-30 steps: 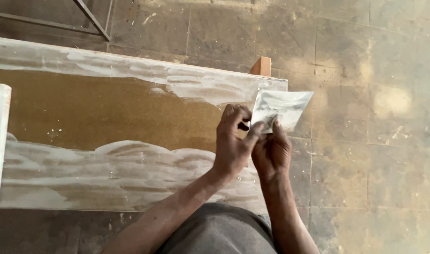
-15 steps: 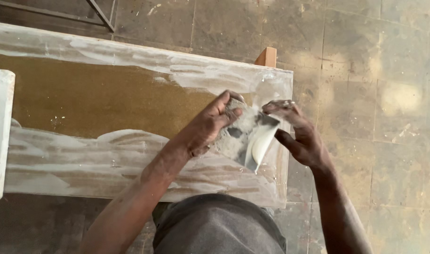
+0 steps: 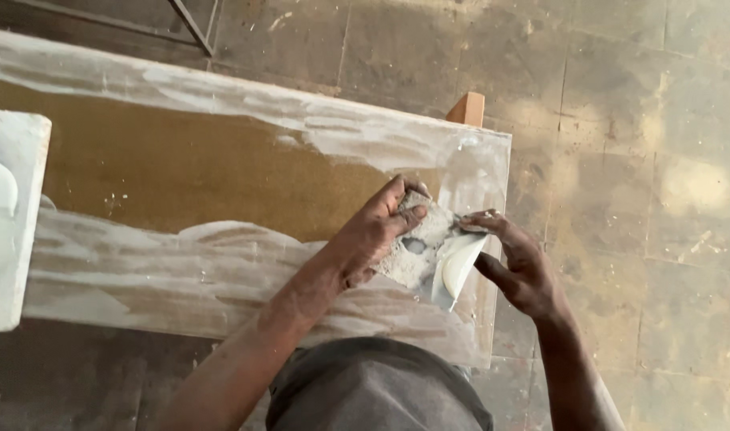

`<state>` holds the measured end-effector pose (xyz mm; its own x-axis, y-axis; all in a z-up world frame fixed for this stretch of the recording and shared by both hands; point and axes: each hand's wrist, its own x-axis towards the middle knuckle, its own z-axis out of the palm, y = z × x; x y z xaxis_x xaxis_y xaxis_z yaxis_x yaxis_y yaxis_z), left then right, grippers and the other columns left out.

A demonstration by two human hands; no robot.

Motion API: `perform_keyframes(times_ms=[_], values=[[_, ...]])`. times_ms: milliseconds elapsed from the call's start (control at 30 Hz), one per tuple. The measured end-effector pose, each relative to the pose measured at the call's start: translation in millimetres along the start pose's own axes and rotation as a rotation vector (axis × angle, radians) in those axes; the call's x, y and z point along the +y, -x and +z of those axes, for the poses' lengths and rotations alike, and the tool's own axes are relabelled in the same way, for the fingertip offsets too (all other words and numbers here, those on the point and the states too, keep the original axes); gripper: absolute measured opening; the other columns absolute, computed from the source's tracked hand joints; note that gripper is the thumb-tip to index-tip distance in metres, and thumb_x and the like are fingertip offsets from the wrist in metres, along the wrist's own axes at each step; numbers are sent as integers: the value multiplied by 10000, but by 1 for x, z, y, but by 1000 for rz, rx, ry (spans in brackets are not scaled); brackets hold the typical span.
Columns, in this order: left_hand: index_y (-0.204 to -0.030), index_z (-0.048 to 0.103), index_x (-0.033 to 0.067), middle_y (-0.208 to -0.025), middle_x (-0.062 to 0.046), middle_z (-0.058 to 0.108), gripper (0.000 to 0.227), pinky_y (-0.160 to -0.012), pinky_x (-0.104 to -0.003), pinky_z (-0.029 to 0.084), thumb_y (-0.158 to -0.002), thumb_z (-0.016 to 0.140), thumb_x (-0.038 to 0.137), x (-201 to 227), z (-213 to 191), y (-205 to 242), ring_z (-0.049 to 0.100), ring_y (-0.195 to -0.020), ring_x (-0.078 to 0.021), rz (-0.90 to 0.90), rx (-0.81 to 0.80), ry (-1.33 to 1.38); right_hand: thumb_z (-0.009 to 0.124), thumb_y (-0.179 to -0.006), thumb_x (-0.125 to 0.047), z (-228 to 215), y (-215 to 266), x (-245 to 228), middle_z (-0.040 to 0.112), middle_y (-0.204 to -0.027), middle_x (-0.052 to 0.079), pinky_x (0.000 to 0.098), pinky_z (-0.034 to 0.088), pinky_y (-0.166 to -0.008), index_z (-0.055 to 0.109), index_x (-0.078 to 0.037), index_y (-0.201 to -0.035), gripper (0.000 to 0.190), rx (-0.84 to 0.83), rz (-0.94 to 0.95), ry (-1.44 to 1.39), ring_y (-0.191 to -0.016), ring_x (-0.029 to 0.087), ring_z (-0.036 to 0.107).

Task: The person applies white putty to a long wooden board using a metal putty knife, repeatedly scooping more material from a tray and spreading it across the surface.

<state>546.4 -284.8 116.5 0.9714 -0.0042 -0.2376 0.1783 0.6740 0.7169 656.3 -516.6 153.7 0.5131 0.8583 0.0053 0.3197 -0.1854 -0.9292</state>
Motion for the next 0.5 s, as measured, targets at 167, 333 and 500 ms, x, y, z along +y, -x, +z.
perform_keyframes(times_ms=[167,333,500], values=[[-1206,532,102,-983,-16,569,249,-758,-293,565,-986,621,177,-5,-14,-3,563,-881,-103,-8,67,-95,712,-933,-184,-5,2,-7,695,-1312,110,420,477,-1098,653,-52,-1321,414,3,70,266,-1273,263,631],[-1218,546,80,-938,-37,574,242,-737,-277,525,-1009,629,167,-1,-13,-10,552,-839,-115,16,97,-34,703,-951,-220,-2,12,6,680,-1327,133,455,476,-1101,627,-43,-1356,449,6,129,49,-1267,280,619],[-1105,493,128,-888,-48,590,192,-577,-299,577,-939,591,140,9,-8,-13,615,-740,-150,-74,197,165,724,-930,-66,16,8,24,610,-1455,139,445,551,-1133,263,-64,-1629,837,115,25,18,-1290,271,622]])
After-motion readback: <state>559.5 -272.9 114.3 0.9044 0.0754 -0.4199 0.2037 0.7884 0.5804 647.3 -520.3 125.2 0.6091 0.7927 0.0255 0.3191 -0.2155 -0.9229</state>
